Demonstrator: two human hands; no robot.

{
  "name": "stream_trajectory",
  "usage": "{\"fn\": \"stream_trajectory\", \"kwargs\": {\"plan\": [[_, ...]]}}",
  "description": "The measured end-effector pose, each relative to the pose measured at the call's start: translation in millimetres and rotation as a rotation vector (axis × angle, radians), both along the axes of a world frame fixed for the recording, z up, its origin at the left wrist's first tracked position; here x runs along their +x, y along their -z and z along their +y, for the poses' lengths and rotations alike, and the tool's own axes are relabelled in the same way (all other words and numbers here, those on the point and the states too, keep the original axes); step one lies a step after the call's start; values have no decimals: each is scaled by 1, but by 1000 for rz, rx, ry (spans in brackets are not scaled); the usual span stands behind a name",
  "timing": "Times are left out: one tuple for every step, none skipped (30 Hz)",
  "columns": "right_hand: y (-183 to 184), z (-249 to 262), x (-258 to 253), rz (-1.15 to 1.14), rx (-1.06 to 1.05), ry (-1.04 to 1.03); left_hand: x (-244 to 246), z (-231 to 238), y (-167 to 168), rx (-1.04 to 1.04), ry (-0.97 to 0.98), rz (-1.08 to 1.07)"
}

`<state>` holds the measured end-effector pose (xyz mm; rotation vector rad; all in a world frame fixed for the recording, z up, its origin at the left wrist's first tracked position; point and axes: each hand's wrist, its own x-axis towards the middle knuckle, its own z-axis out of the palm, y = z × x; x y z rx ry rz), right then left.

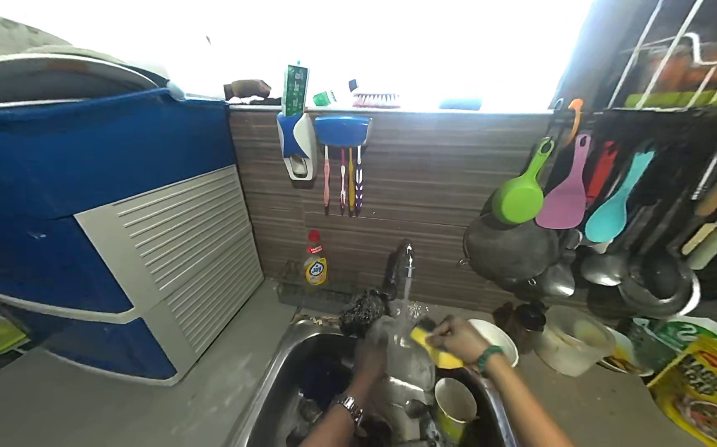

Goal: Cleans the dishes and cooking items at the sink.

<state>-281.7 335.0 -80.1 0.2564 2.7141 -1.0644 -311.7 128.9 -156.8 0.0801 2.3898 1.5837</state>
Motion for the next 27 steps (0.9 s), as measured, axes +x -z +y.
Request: {"fn": "stream_trajectory", "kwargs": {"plan": [[17,-19,-5,26,-32,56,1,1,-8,-38,22,58],[30,-42,-8,64,-66,101,3,3,-13,-40,25,95],[39,-66,-8,100,-100,103,5,5,-15,-28,17,115],[44,-86,-8,122,-125,47,3,3,-16,-14,-4,124],[51,-97,-8,140,-140,-44,1,-4,-13,0,-27,123],[58,-99,-5,144,-134,-135,0,-11,-8,11,-37,112],[64,-94,-4,127,-63,-216,1,-19,-3,12,-33,111],[69,-86,-5,78,55,-267,4,-25,2,8,-31,116],[73,-81,-5,-18,178,-275,9,-29,8,-2,-30,125],[74,-79,-7,-122,273,-248,16,-31,11,0,-26,122],[73,-80,-8,-182,316,-201,22,-30,15,19,-26,113],[73,-84,-8,-197,310,-156,26,-28,18,44,-34,100],[75,-89,-8,-173,267,-120,30,-27,21,65,-51,80],[79,-95,-10,-113,193,-108,32,-27,22,86,-72,61],[84,-102,-11,-32,109,-134,33,-27,23,113,-92,39],[89,-110,-14,45,37,-183,34,-28,22,133,-105,4],[89,-117,-16,45,3,-223,35,-29,22,136,-117,-17],[87,-121,-16,19,-18,-257,34,-31,22,132,-120,-33],[88,-123,-17,13,-65,-273,33,-33,20,111,-110,-39],[89,-123,-19,1,-132,-273,32,-35,20,95,-99,-33],[90,-122,-20,-17,-208,-265,30,-37,20,77,-79,-10],[90,-121,-20,-45,-268,-254,27,-41,22,52,-50,20],[89,-119,-18,-85,-294,-243,23,-45,23,26,-24,54],[90,-114,-15,-129,-257,-252,20,-49,23,3,-8,79],[96,-106,-14,-176,-151,-282,16,-54,22,-20,4,89],[103,-98,-13,-215,3,-330,13,-60,21,-42,8,75],[105,-92,-10,-229,153,-371,11,-65,20,-47,2,51]]}}
